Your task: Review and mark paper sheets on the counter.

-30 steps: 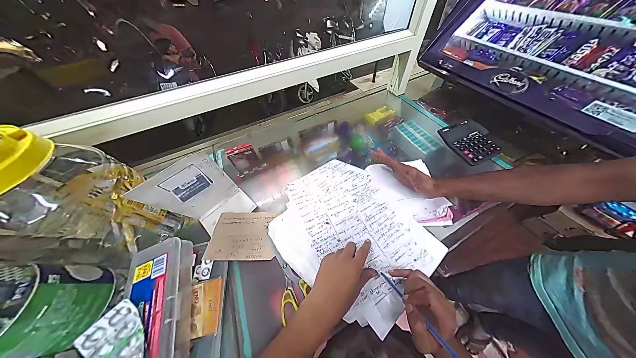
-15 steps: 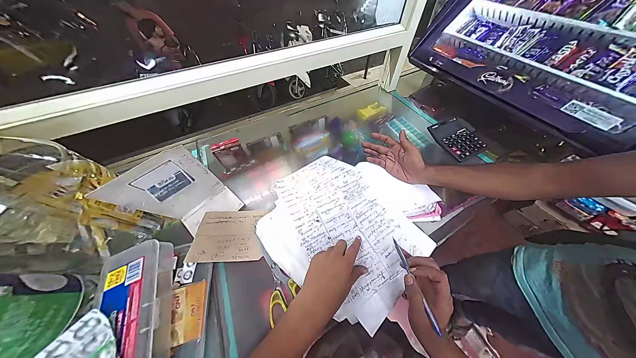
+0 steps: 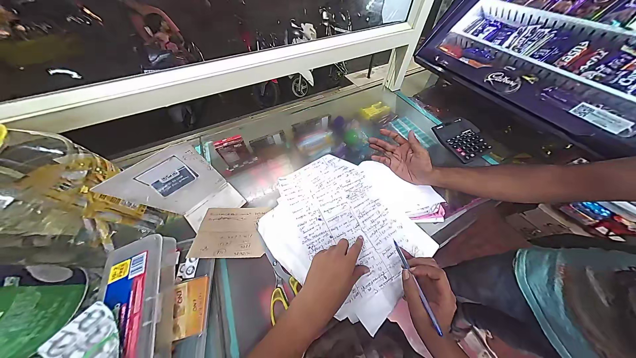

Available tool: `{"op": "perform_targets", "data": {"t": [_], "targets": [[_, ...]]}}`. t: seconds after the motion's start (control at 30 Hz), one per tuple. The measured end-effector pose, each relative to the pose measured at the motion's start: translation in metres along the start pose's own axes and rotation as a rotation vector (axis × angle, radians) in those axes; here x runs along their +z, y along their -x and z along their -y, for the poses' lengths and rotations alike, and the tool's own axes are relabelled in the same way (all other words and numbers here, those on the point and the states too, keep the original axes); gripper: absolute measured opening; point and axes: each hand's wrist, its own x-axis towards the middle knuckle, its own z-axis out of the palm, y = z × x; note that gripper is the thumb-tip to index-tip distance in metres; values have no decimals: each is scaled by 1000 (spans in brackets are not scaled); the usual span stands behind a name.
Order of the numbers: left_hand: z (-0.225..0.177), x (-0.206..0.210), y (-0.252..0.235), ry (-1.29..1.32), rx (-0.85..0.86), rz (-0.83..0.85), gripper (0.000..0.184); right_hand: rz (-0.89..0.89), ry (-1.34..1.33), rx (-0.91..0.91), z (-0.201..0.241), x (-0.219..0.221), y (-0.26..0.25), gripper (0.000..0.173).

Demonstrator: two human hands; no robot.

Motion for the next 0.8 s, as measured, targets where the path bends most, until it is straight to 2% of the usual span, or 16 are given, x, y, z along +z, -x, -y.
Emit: {"op": "perform_targets", "data": {"t": [0.2, 0.8], "targets": [[-1, -3, -2, 7, -30, 80, 55, 9, 1, -2, -3, 0, 2, 8], [-1, -1, -1, -1, -6, 22, 54, 22, 37, -14, -5, 0, 1, 10]]}}
